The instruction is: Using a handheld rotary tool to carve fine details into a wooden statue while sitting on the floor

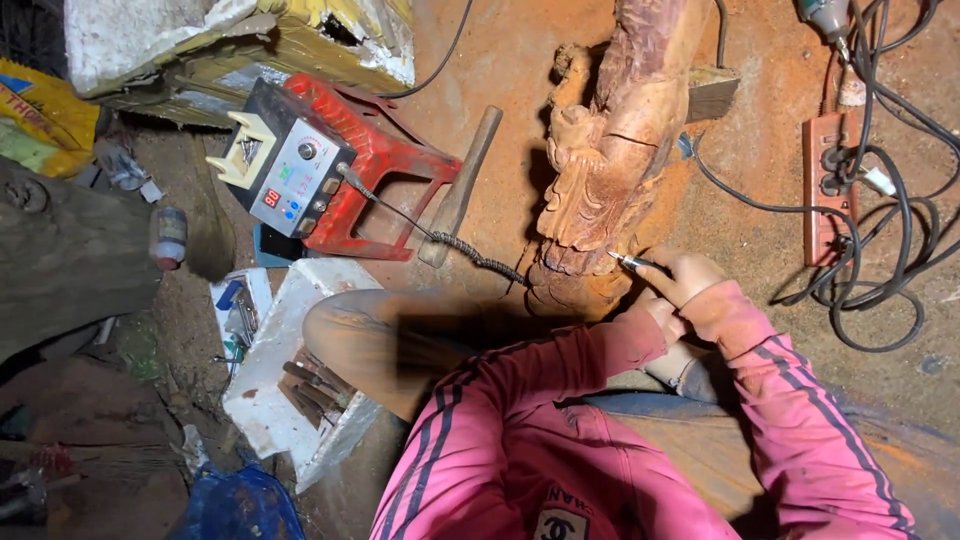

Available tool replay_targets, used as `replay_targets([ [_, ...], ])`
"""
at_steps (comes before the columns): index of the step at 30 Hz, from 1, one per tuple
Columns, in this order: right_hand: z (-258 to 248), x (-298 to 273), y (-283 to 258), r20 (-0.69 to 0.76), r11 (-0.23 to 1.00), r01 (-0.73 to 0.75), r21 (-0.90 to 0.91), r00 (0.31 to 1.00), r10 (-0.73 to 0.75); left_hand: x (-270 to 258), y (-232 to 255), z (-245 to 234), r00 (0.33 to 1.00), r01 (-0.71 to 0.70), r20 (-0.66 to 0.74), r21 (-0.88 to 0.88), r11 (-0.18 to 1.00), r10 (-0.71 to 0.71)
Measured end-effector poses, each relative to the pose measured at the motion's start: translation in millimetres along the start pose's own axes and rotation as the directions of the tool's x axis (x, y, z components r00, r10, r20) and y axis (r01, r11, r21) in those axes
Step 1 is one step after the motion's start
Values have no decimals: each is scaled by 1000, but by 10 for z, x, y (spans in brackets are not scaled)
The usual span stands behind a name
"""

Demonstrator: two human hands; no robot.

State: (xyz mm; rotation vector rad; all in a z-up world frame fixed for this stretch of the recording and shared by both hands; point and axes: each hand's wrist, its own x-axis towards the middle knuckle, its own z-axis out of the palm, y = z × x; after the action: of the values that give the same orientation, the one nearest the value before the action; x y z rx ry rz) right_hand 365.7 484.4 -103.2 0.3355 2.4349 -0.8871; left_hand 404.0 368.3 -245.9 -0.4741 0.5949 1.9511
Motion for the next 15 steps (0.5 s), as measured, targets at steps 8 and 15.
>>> replay_targets([
  [8, -10, 45, -66, 89, 1000, -19, -23, 996, 21, -421, 141, 365, 981, 194, 101, -424, 885, -167],
  [15, 71, 142, 4, 119, 1000, -6, -20, 993, 8, 112, -131, -197, 946, 202, -178, -334, 921, -272],
])
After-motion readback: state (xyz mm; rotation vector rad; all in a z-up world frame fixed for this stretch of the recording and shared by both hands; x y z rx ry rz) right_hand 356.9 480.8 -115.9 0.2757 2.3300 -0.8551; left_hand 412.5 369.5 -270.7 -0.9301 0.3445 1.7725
